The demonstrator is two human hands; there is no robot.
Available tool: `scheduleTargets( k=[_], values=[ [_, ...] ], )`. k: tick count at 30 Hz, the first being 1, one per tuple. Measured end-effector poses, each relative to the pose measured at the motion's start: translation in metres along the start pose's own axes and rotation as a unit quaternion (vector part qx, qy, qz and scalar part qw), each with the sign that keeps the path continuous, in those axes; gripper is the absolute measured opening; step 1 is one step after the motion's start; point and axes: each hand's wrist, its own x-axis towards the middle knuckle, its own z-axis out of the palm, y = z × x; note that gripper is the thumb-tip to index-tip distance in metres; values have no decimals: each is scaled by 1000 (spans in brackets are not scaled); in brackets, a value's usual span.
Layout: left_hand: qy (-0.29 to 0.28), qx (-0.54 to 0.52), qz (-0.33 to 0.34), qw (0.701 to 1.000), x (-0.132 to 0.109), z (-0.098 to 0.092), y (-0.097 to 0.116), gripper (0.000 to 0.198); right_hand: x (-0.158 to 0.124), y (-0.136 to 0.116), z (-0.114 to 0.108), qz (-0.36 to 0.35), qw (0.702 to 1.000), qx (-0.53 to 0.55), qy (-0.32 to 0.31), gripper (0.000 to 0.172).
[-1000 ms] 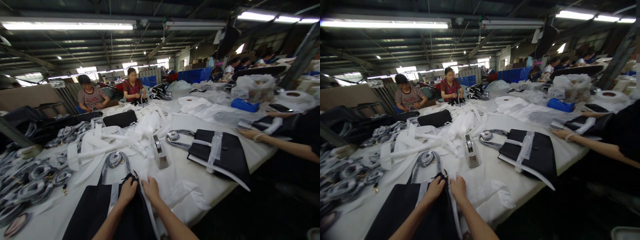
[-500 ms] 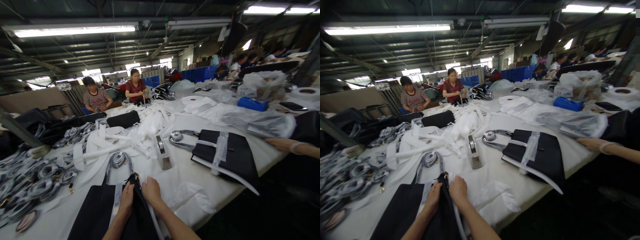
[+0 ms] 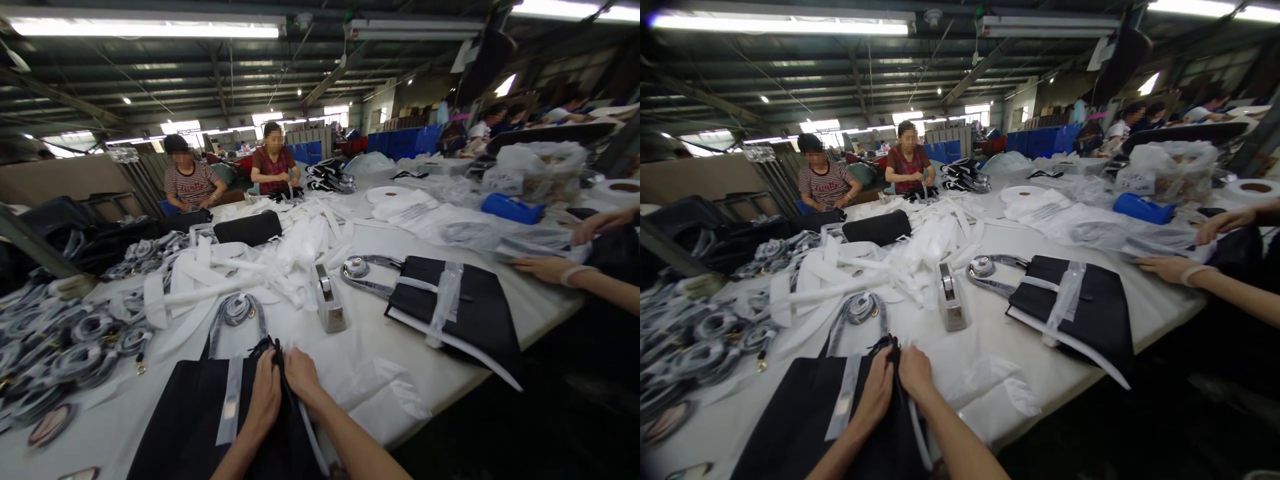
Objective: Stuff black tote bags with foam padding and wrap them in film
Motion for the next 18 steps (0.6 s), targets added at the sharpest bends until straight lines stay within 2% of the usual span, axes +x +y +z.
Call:
scheduleTargets(
  k=[3,6,8,10,12,15,18],
  values=[
    [-68,144,98,982,0,-5,7,56,3,1,-2,-38,998,25,-35,37],
    [-182,308,186,915,14,-18,16,61,7,-2,-5,-64,994,55,-65,34],
    [-221,351,209,885,24,-27,20,58,6,-3,-12,-67,993,69,-74,35],
    [-231,363,209,878,30,-31,21,55,-3,0,-24,-72,991,80,-77,34],
    [-227,372,199,878,30,-32,20,55,-23,11,-40,-80,991,86,-69,31],
    [-219,390,189,874,25,-29,19,57,-71,32,-59,-74,994,79,-35,26],
    [-218,404,185,869,23,-27,20,56,-118,48,-56,-65,990,114,-46,24]
  ],
)
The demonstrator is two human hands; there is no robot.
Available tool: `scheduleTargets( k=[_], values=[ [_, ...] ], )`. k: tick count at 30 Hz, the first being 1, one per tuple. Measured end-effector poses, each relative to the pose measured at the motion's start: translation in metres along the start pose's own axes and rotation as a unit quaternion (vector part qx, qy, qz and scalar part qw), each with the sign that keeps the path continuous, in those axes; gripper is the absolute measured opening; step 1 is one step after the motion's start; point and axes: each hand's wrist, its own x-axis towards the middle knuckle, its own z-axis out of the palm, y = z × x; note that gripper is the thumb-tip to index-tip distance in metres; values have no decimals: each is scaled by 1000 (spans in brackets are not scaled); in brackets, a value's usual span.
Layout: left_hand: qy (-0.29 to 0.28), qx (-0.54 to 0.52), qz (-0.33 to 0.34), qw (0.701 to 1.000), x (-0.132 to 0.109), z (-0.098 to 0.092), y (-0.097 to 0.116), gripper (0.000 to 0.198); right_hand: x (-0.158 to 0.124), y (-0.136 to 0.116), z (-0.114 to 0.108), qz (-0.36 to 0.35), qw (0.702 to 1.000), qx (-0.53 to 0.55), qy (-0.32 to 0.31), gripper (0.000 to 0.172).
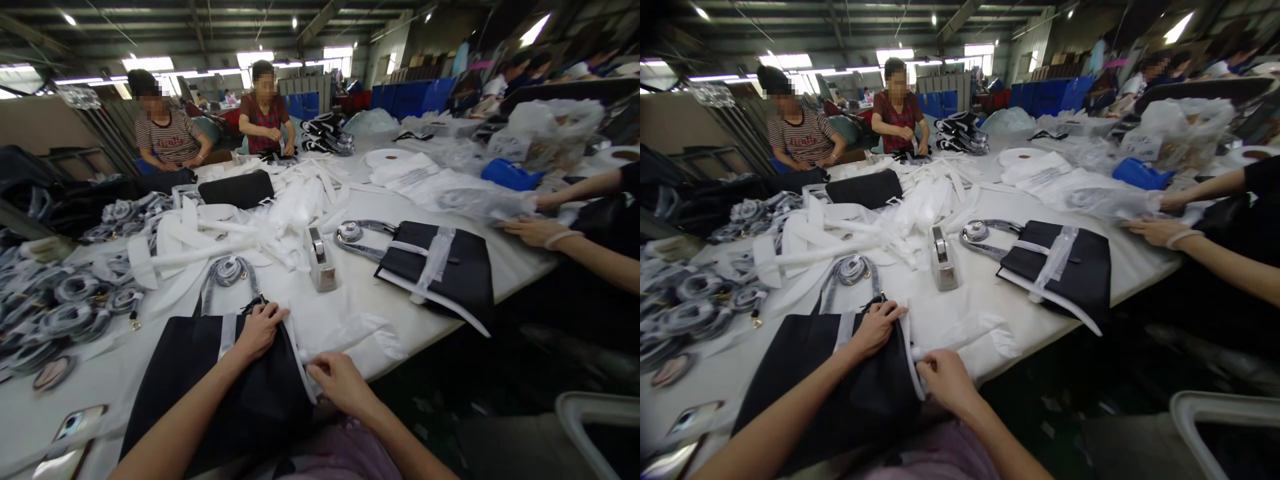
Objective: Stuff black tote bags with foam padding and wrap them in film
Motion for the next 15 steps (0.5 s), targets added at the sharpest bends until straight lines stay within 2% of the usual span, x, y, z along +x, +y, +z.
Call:
scheduleTargets(
  k=[2,4,7,9,12,15],
  values=[
    [-5,6,0,1000,1,-4,-1,57,-20,5,14,9,998,55,7,22],
    [-15,14,24,1000,4,-10,-3,62,-27,9,28,39,993,103,47,25],
    [-57,25,114,992,8,-23,-5,69,-26,13,41,81,984,133,85,31],
    [-83,27,152,985,11,-28,-5,62,-22,15,44,88,984,129,86,26],
    [-81,25,130,988,12,-27,-3,52,-22,11,45,91,985,111,100,21],
    [-61,31,96,993,10,-19,1,47,-32,6,52,60,989,51,126,27]
  ],
)
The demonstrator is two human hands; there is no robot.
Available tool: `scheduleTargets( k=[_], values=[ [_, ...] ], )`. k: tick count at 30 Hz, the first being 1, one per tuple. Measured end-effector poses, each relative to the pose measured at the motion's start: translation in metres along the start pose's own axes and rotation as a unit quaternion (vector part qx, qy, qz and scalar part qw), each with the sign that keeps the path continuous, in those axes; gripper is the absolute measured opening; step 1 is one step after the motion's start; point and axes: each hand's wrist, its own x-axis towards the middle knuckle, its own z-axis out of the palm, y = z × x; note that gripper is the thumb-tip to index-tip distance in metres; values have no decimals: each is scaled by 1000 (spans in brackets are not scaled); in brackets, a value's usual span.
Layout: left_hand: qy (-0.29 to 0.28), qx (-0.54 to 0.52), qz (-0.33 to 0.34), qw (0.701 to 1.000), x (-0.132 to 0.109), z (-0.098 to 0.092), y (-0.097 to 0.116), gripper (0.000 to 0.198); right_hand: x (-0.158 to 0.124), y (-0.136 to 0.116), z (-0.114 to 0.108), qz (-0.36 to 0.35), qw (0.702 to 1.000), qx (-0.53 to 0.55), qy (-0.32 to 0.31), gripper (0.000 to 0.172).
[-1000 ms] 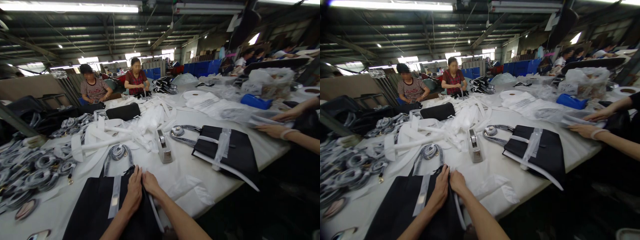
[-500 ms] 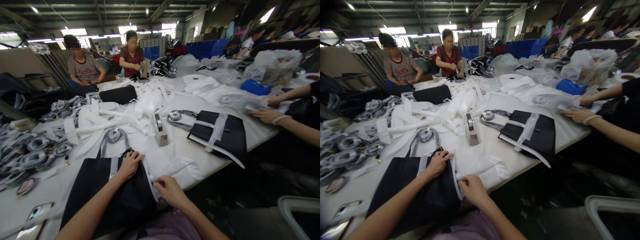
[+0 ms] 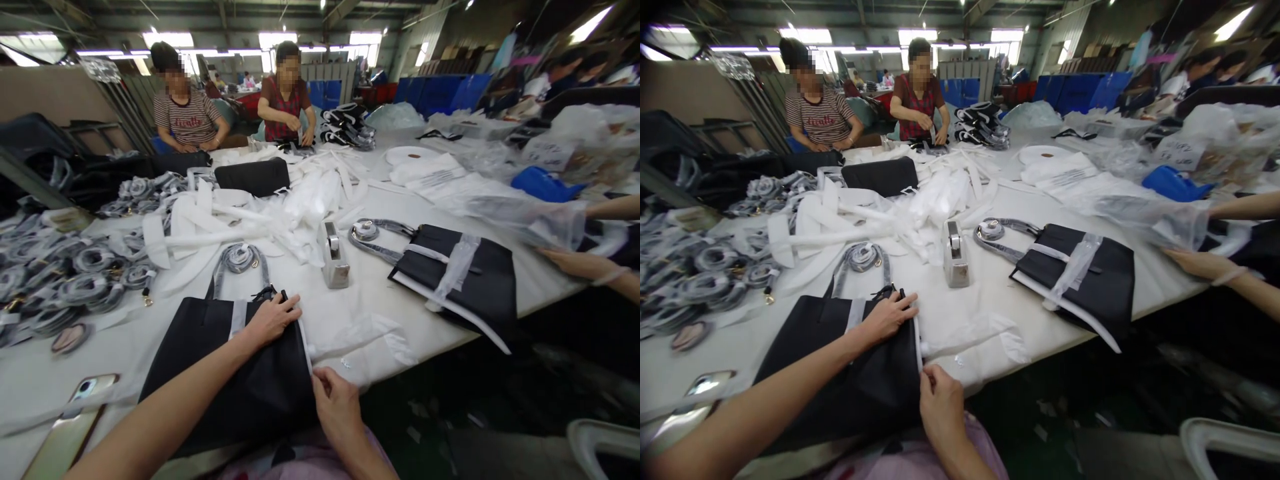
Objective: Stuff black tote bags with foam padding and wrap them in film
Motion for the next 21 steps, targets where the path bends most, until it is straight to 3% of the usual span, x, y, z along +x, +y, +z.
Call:
scheduleTargets(
  k=[4,8,14,16,18,21],
  values=[
    [21,7,-32,999,1,7,5,42,-20,6,16,-105,987,-123,25,37],
    [38,4,-64,997,4,5,7,38,-19,14,29,-137,977,-156,52,37],
    [64,-11,-85,994,10,0,6,29,-4,20,11,-176,972,-147,48,36],
    [73,-16,-99,992,9,0,6,28,4,19,1,-221,956,-190,41,35],
    [81,-20,-114,990,6,-1,7,28,19,12,-5,-284,929,-224,78,36],
    [94,-26,-130,987,3,-3,6,28,51,-5,6,-369,889,-236,135,40]
  ],
)
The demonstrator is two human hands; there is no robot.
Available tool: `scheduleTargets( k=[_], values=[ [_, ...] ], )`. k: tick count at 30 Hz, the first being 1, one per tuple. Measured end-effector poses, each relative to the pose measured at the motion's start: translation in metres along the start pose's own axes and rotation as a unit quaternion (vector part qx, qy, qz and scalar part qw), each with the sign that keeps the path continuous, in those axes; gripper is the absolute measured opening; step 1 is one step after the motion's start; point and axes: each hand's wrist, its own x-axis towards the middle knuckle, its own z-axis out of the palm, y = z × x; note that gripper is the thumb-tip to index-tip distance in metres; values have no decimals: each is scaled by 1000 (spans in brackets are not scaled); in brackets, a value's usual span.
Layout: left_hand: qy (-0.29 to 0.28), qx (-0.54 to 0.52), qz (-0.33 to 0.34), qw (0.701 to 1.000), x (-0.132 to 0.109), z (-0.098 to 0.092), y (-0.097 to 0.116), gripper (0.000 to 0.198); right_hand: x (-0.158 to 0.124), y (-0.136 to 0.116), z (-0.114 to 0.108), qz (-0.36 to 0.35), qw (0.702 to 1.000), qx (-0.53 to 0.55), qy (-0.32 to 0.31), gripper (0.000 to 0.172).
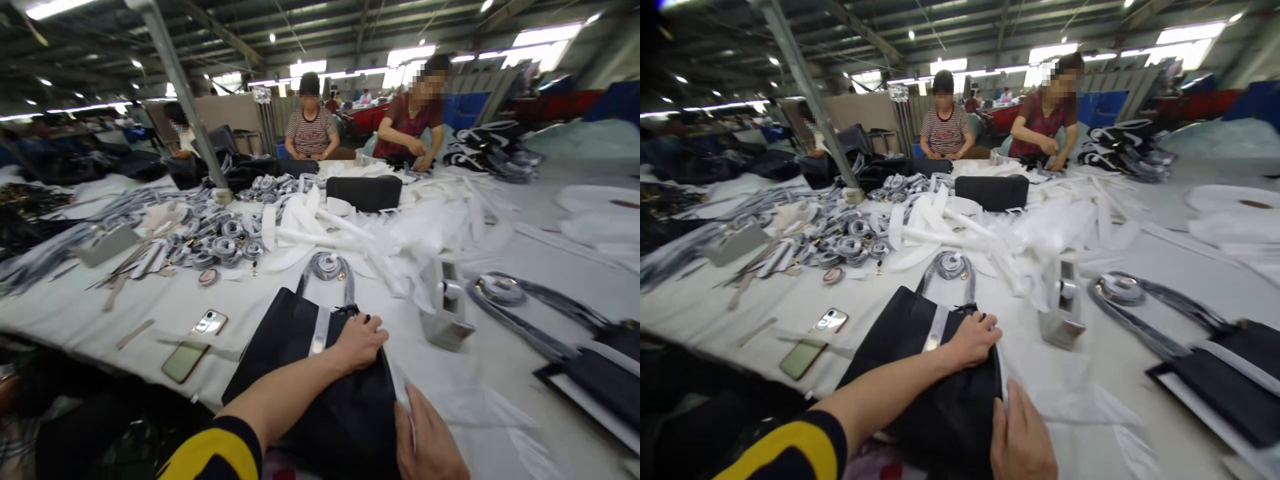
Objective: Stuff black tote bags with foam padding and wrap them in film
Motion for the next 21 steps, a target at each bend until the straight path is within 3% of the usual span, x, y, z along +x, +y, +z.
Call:
scheduleTargets(
  k=[4,7,10,12,17,19,21],
  values=[
    [13,-24,-20,999,3,-3,-8,31,28,-9,40,-100,993,-59,-27,52],
    [11,-66,-1,998,-2,-8,-2,42,23,-15,52,-52,990,-97,-86,51],
    [23,-120,16,992,-24,-6,16,48,12,-18,50,5,985,-86,-148,49],
    [59,-177,-17,982,-48,2,29,51,7,-18,51,5,985,-69,-161,54],
    [67,-172,-5,983,-109,43,51,77,5,-12,48,9,992,6,-125,51],
    [77,-151,-11,986,-118,54,56,83,5,-9,36,22,991,82,-107,45],
    [82,-132,-13,988,-119,57,58,82,3,-2,15,99,980,163,-62,41]
  ],
)
